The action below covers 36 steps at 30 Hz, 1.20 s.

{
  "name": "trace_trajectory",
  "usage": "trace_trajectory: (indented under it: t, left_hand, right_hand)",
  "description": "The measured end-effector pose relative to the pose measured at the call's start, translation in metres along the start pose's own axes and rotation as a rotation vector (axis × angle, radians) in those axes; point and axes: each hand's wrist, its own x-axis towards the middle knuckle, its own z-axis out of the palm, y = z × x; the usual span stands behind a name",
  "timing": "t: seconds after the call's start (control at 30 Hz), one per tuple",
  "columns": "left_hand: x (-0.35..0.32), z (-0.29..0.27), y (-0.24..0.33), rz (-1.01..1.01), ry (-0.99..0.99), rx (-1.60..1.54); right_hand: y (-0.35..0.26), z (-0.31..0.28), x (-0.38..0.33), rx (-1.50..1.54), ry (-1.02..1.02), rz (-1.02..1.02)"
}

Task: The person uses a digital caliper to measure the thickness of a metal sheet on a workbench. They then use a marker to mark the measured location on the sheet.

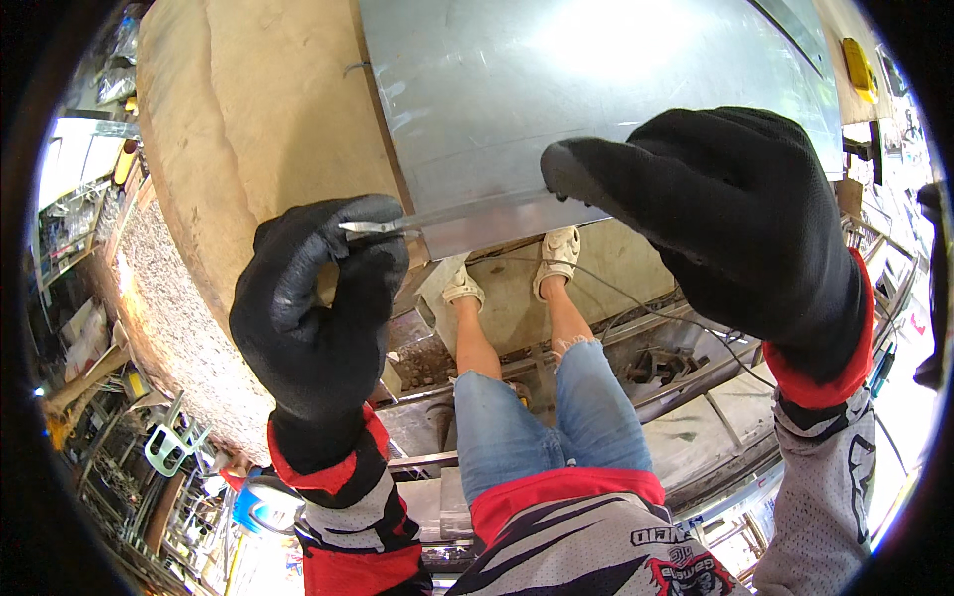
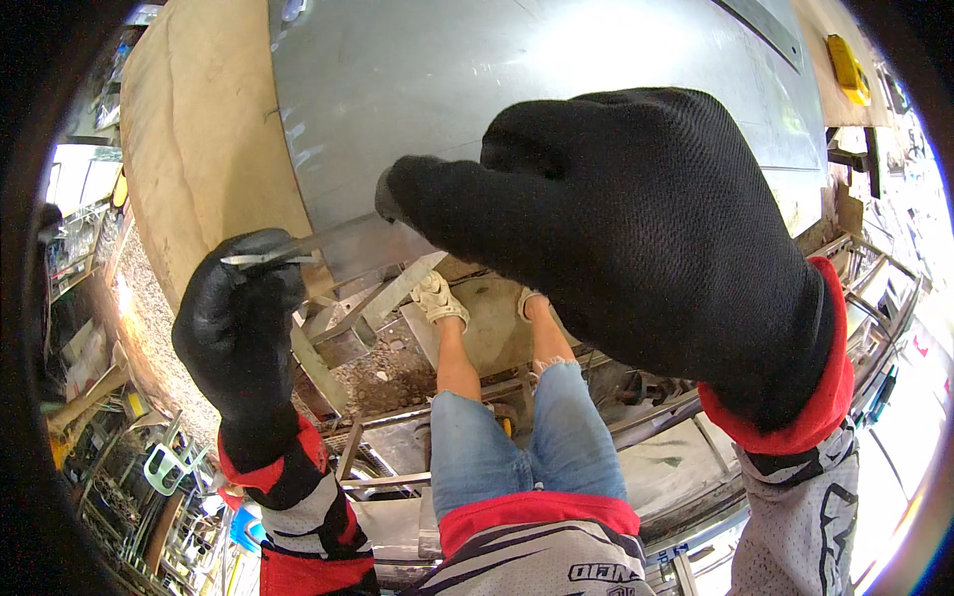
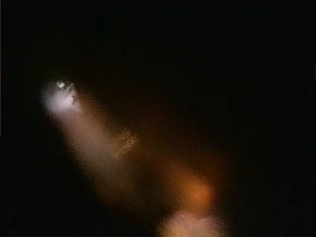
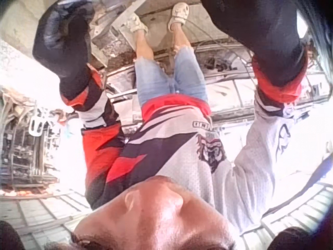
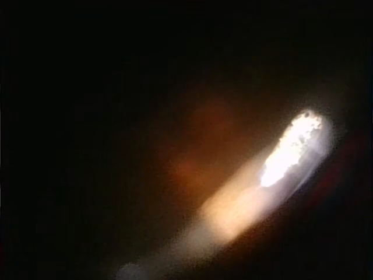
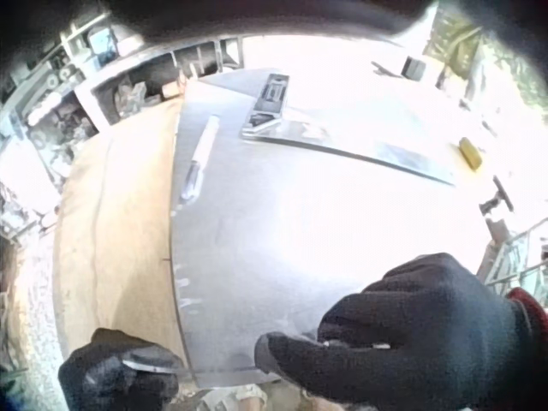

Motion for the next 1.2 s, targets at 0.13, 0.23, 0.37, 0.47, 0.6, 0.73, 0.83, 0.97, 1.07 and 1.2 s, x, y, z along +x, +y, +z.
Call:
trace_trajectory:
  t: [0.13,0.23,0.37,0.47,0.6,0.73,0.83,0.97,1.07,1.2]
  left_hand:
    - [-0.009,0.0,-0.003,0.052,-0.037,-0.016]
    - [-0.015,-0.004,0.002,0.183,-0.141,0.092]
    - [-0.007,-0.009,0.011,0.23,-0.087,0.017]
    - [0.013,-0.012,0.016,0.074,0.005,-0.135]
    - [0.035,-0.006,0.011,0.121,0.016,-0.152]
    - [0.034,-0.003,0.008,0.097,0.005,-0.091]
    - [0.034,-0.002,0.006,0.106,0.005,-0.095]
    - [0.033,0.002,0.004,0.109,0.019,-0.053]
    - [0.034,0.004,0.004,0.096,0.026,-0.067]
    - [0.035,0.006,0.003,0.093,0.05,-0.118]
  right_hand:
    - [-0.005,0.0,-0.01,0.013,-0.032,0.003]
    - [-0.013,0.002,-0.01,0.03,-0.031,-0.005]
    - [-0.01,-0.019,-0.001,-0.013,-0.064,-0.096]
    - [0.006,-0.021,0.013,-0.077,-0.024,-0.041]
    - [0.02,-0.015,0.026,0.133,0.064,-0.037]
    - [0.022,-0.007,0.027,0.061,0.046,-0.027]
    - [0.023,-0.006,0.025,0.139,0.042,0.012]
    - [0.024,-0.005,0.023,0.053,0.045,-0.013]
    - [0.026,-0.005,0.023,0.038,0.02,-0.002]
    - [0.028,-0.003,0.023,0.056,0.036,0.002]
